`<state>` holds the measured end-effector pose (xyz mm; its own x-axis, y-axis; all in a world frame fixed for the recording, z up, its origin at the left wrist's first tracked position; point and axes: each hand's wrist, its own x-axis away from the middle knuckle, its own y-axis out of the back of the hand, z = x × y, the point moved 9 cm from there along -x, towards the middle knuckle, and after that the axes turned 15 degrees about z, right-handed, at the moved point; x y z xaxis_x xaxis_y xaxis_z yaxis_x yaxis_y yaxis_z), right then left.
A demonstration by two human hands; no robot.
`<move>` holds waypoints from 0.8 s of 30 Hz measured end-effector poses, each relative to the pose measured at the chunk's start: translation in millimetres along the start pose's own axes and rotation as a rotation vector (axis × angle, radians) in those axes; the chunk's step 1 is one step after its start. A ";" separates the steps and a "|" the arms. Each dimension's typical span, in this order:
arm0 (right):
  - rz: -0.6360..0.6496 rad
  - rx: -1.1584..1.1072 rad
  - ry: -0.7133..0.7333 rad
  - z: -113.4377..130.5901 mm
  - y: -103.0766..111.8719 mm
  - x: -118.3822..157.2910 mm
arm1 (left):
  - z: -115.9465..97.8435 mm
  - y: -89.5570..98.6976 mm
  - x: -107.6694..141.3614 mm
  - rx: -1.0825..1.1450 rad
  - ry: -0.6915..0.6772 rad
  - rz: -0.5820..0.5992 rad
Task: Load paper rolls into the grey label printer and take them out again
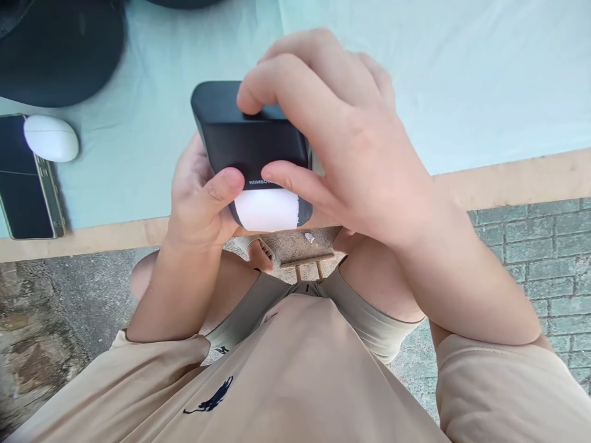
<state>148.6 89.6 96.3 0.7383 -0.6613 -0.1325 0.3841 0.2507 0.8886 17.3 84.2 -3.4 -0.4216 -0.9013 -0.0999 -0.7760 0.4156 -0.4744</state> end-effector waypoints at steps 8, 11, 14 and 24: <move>-0.073 0.092 0.052 11.8 -1.4 5.1 | -2.5 -1.5 3.8 -0.029 -0.056 -0.021; -0.117 0.079 0.099 13.0 -0.4 8.8 | -8.5 -4.0 5.7 -0.191 -0.004 -0.022; -0.180 0.074 0.122 14.5 2.4 12.6 | -29.3 -5.6 8.8 -0.441 -0.001 0.033; -0.013 -0.126 -0.062 0.5 -10.8 23.8 | -176.2 117.5 109.3 -1.627 -0.043 -0.872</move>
<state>161.8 70.8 83.8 0.6985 -0.7067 -0.1126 0.4629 0.3262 0.8242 -202.6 56.1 84.0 0.2895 -0.8907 -0.3505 -0.3834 -0.4434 0.8101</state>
